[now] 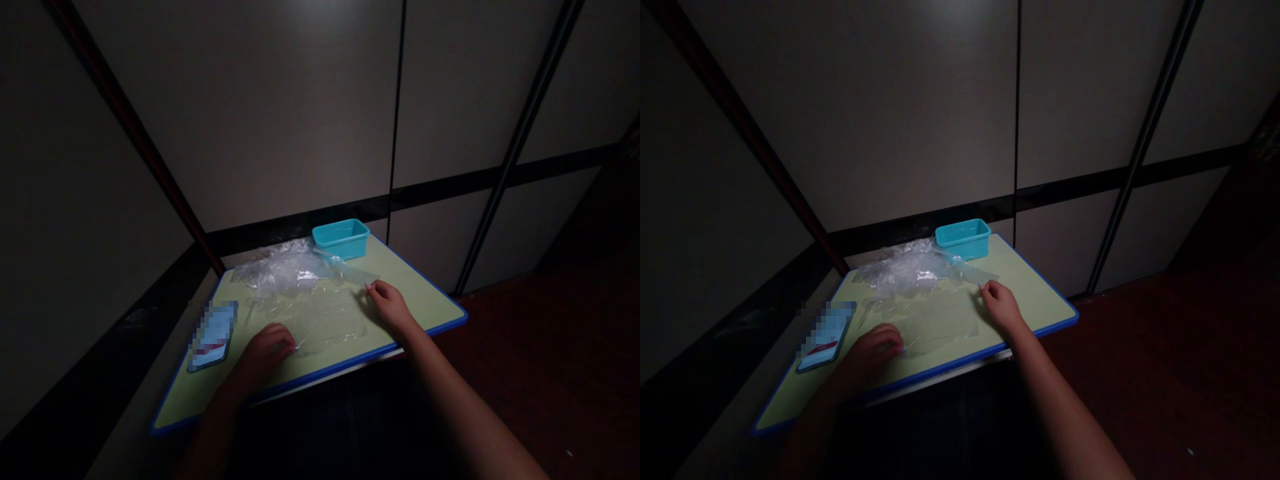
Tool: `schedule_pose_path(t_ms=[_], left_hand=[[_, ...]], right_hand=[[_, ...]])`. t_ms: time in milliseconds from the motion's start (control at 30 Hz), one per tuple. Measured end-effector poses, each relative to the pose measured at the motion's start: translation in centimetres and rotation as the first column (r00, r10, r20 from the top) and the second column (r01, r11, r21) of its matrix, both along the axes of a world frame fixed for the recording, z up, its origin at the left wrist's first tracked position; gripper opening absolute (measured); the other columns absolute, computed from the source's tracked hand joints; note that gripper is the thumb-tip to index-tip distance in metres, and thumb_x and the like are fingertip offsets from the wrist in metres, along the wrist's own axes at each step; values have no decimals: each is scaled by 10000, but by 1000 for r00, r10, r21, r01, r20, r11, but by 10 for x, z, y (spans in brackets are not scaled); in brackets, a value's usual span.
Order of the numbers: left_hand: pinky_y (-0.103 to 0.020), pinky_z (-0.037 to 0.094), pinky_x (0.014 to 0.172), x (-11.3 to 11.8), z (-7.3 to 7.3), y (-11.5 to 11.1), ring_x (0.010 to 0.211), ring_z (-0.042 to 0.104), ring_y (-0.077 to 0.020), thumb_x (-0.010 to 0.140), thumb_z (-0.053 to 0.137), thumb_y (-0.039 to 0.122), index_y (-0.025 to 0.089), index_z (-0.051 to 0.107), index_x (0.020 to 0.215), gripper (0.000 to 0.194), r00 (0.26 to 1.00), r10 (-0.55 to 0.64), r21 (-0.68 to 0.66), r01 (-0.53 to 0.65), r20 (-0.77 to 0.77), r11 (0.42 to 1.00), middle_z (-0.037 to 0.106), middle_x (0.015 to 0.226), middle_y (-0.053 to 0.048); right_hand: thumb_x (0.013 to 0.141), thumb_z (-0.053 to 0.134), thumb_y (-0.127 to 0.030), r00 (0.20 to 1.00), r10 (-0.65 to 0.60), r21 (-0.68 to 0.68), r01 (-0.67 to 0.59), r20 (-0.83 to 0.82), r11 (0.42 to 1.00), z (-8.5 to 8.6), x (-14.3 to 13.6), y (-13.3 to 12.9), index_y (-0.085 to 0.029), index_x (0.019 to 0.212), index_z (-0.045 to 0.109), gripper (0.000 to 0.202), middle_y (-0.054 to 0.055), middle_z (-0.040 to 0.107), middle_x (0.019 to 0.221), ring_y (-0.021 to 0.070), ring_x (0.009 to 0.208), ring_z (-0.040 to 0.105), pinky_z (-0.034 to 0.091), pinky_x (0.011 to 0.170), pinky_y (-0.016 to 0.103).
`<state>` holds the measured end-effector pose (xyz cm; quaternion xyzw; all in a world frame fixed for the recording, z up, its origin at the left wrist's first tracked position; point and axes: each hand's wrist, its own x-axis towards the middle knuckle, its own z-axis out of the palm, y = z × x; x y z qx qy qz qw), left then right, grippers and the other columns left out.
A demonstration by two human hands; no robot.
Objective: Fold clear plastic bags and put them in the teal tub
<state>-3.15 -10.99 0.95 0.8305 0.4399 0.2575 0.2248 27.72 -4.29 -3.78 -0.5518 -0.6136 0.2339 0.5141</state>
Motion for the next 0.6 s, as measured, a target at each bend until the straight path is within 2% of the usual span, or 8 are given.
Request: schedule_pose_path(t_ms=[200, 367, 467, 600], left_hand=[[-247, 412, 585, -2, 12, 55, 640, 555, -154, 739, 583, 391, 178, 610, 695, 219, 998, 28, -268, -10, 63, 963, 599, 648, 9], [-242, 411, 556, 1, 4, 80, 562, 542, -139, 712, 598, 388, 177, 601, 677, 213, 982, 59, -298, -2, 181, 955, 579, 565, 22], [-239, 409, 556, 4, -4, 81, 563, 543, -135, 717, 587, 385, 178, 602, 690, 210, 971, 101, -261, -42, 216, 965, 581, 573, 20], [-236, 412, 554, 6, -7, 75, 584, 557, -140, 705, 588, 381, 177, 612, 676, 207, 969, 120, -220, -72, 214, 973, 599, 596, 12]], right_hand=[[860, 428, -462, 991, 21, -21, -19, 129, 1000, 8, -4, -7, -198, 655, 503, 342, -5, 529, 591, 143, 570, 485, 324, 540, 250], [870, 453, -444, 956, 22, -23, -16, 293, 1000, 16, -11, -16, -197, 679, 524, 321, -6, 540, 608, 132, 560, 473, 302, 529, 245], [861, 496, -422, 941, 156, 10, -166, 302, 986, 20, -12, -22, -187, 743, 573, 274, 13, 571, 685, 141, 622, 502, 347, 571, 247], [773, 645, -429, 862, 400, 47, -435, 310, 899, 25, -10, -26, -182, 845, 621, 259, 38, 593, 809, 167, 757, 537, 403, 680, 273]])
